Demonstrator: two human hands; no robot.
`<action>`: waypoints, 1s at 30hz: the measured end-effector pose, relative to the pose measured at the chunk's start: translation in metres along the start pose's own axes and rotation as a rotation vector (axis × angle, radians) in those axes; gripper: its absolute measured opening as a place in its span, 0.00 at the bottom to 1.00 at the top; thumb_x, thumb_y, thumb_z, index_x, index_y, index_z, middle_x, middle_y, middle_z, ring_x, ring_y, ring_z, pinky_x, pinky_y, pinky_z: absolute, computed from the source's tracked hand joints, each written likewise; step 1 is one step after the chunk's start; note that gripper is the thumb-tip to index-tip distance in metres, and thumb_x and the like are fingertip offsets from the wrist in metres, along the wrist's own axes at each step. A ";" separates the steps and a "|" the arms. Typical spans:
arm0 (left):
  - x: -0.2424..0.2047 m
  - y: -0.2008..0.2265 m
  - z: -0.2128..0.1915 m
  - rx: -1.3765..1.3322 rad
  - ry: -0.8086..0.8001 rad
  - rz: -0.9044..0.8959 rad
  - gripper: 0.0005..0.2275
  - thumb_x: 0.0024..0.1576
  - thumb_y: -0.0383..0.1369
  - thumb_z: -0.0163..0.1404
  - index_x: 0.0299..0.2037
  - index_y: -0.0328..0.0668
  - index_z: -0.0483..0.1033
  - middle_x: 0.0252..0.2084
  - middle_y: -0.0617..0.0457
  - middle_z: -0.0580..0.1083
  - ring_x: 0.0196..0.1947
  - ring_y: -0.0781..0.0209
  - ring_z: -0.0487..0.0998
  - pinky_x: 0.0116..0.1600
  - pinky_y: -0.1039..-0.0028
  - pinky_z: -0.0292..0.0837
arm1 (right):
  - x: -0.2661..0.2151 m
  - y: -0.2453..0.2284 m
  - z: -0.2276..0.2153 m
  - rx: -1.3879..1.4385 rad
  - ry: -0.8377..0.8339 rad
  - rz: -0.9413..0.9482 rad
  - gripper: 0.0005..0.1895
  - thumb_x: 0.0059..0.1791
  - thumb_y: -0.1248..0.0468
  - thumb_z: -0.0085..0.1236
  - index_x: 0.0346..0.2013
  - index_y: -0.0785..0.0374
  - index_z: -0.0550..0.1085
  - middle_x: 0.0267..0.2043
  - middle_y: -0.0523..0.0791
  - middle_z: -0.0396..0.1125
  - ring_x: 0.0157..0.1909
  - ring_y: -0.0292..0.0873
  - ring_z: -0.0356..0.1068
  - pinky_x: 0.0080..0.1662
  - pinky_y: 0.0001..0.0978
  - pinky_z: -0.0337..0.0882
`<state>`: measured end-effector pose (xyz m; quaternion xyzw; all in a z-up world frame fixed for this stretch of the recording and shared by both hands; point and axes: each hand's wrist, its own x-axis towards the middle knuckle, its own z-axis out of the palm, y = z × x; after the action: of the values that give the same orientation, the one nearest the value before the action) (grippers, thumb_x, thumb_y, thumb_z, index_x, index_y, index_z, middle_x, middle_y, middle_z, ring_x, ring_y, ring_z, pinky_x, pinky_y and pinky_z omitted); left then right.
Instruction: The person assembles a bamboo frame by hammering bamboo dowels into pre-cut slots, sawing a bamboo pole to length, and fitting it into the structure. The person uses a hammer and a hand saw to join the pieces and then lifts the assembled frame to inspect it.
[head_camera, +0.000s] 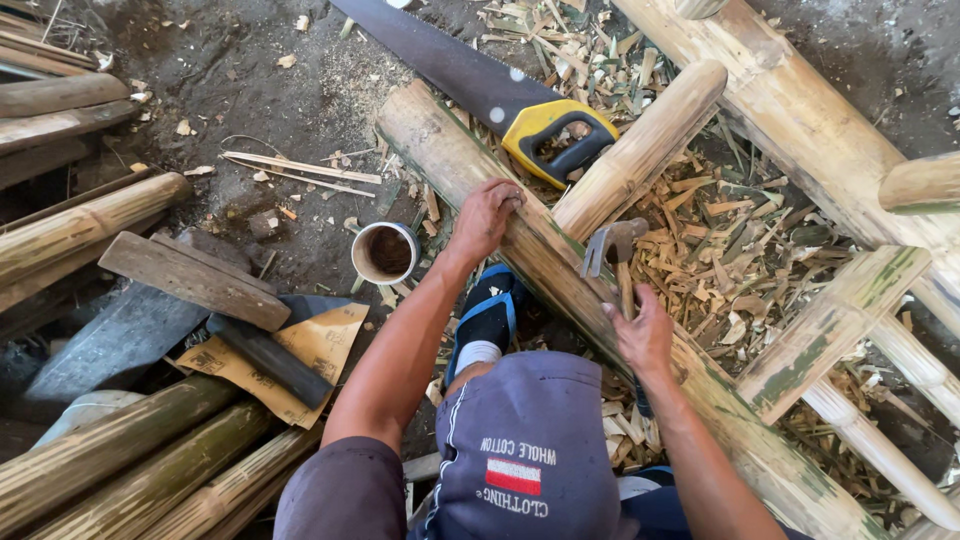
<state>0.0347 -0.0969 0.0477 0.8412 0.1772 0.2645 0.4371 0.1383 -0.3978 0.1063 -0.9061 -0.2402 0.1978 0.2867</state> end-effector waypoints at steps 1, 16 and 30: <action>0.002 -0.001 0.000 0.009 -0.004 0.006 0.04 0.59 0.25 0.51 0.40 0.36 0.79 0.47 0.43 0.77 0.50 0.42 0.77 0.56 0.61 0.73 | 0.003 -0.008 -0.005 -0.030 0.012 -0.047 0.22 0.45 0.57 0.69 0.50 0.62 0.75 0.43 0.48 0.78 0.34 0.40 0.74 0.40 0.38 0.73; -0.003 0.009 -0.007 0.183 -0.054 0.087 0.05 0.60 0.28 0.52 0.43 0.38 0.79 0.49 0.46 0.77 0.52 0.45 0.77 0.59 0.61 0.72 | -0.007 -0.104 -0.038 0.102 -0.080 -0.429 0.22 0.58 0.64 0.41 0.66 0.66 0.58 0.30 0.49 0.71 0.28 0.49 0.74 0.31 0.43 0.74; -0.008 0.002 -0.003 0.174 0.010 0.088 0.05 0.60 0.29 0.52 0.42 0.41 0.79 0.49 0.48 0.78 0.50 0.48 0.77 0.57 0.63 0.73 | -0.010 -0.127 -0.026 0.039 0.049 -0.391 0.15 0.57 0.64 0.42 0.57 0.66 0.61 0.26 0.59 0.67 0.24 0.63 0.69 0.28 0.56 0.67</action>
<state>0.0272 -0.1001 0.0480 0.8817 0.1645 0.2711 0.3494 0.1020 -0.3226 0.2061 -0.8409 -0.4009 0.1209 0.3429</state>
